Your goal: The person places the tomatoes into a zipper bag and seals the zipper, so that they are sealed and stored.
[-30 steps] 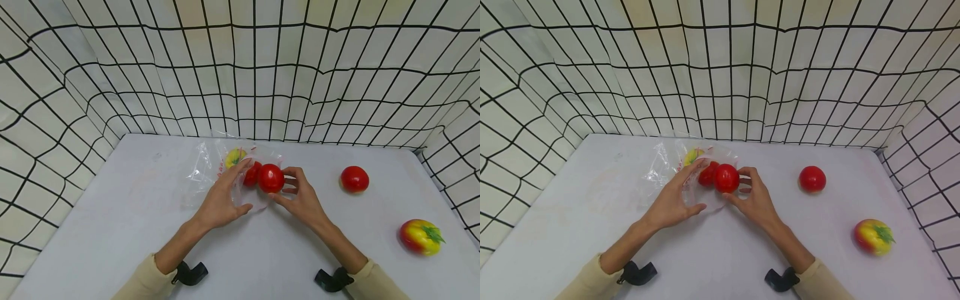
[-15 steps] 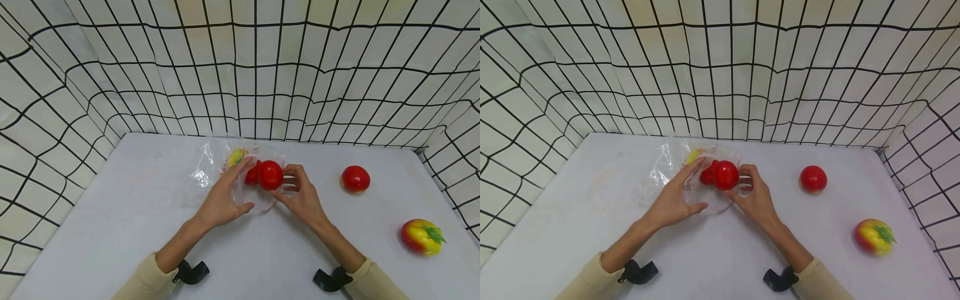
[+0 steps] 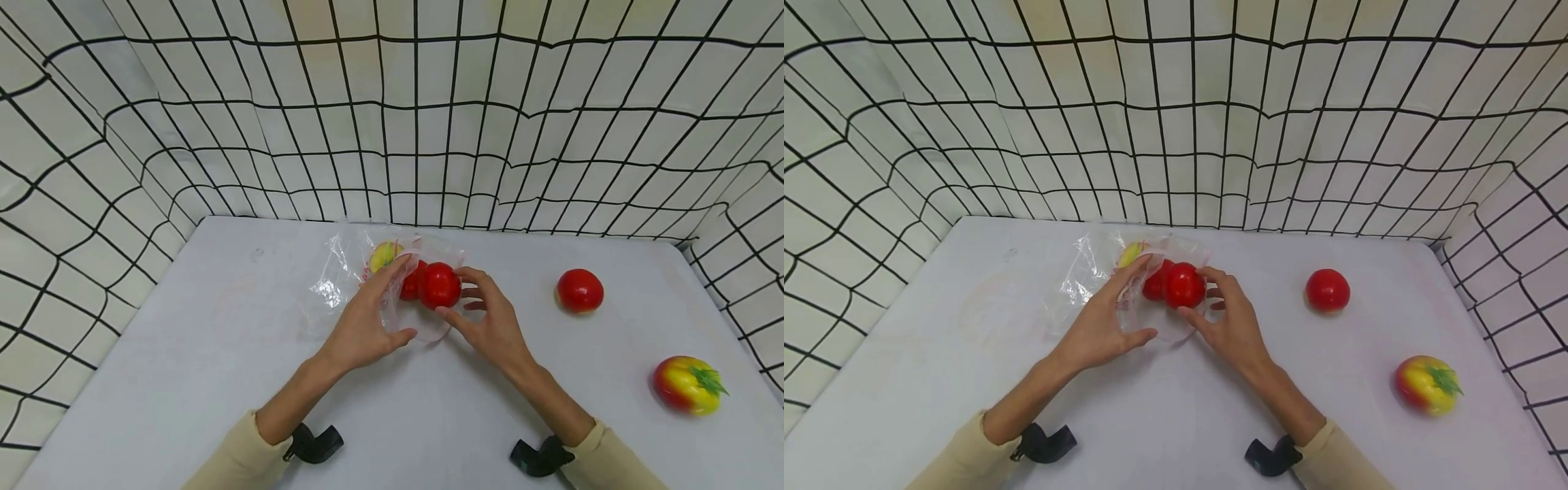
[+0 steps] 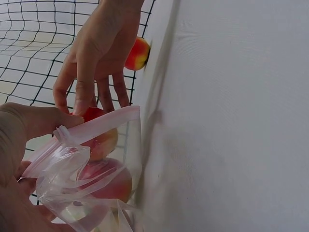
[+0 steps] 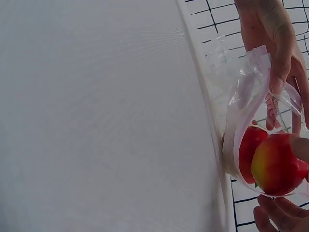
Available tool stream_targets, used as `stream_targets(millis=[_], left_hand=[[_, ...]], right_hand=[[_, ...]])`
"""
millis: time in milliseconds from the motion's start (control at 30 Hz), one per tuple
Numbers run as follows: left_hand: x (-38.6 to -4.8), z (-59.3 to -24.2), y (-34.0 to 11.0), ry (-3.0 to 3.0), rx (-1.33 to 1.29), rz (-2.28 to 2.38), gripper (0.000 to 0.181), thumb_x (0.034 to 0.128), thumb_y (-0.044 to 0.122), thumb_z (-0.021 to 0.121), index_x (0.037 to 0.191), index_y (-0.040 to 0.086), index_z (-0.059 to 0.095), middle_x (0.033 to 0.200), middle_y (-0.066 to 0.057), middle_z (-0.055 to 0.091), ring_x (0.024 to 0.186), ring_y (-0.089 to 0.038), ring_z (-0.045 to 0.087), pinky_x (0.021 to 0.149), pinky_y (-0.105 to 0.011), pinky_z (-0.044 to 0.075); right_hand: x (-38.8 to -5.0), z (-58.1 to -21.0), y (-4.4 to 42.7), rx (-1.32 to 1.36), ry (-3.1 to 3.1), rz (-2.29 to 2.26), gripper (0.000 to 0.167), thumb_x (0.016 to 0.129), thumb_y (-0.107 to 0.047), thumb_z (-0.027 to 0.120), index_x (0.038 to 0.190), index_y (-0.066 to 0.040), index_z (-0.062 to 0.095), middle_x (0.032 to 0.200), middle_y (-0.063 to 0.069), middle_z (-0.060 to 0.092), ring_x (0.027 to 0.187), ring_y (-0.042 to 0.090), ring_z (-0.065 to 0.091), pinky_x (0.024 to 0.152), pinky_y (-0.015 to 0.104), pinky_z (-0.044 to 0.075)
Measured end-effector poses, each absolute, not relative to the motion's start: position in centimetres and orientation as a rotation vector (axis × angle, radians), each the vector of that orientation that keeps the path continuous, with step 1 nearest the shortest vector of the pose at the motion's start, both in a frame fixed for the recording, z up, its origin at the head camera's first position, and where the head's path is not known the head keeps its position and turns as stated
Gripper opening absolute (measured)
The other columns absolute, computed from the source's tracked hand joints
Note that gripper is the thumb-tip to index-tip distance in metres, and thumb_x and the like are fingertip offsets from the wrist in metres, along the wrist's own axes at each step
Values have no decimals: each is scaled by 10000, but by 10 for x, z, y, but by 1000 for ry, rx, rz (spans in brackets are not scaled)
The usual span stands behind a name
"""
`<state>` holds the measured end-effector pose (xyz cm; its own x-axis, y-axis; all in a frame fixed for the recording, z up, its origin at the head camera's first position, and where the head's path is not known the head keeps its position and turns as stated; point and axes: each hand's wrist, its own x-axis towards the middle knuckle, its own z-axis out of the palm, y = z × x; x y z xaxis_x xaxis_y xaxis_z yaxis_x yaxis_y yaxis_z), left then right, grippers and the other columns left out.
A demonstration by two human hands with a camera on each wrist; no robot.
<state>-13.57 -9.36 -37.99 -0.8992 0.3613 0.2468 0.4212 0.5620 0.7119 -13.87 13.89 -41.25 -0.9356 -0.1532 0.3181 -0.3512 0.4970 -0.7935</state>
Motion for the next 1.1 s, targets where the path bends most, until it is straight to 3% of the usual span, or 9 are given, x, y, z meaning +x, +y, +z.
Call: stream_targets(millis=[367,800,1100], left_hand=[[-136,-379,-93,-2720,-694,-1258,1101,712,122,932,1629,220,331,1644,0,450,1541,-247,410,1182,-513,462],[-134,-376,-89,-2708,-713,-1268,1104,716,128,933,1629,252,326,1679,27,394,1587,-232,340,1144,-497,499],[-132,-373,-87,-2693,-733,-1282,1092,723,134,933,1628,224,330,1663,13,420,1559,-231,387,1140,-484,505]], right_hand=[[-141,-413,136,419,-2541,1370,625,861,-179,857,1403,-127,550,1365,109,667,1147,311,699,909,481,635],[-144,-415,126,320,-2481,1203,573,830,-198,886,1337,-106,635,1204,136,641,1027,276,670,846,433,603],[-146,-413,117,248,-2464,1092,498,841,-238,880,1281,-122,679,1155,126,645,967,269,663,811,415,552]])
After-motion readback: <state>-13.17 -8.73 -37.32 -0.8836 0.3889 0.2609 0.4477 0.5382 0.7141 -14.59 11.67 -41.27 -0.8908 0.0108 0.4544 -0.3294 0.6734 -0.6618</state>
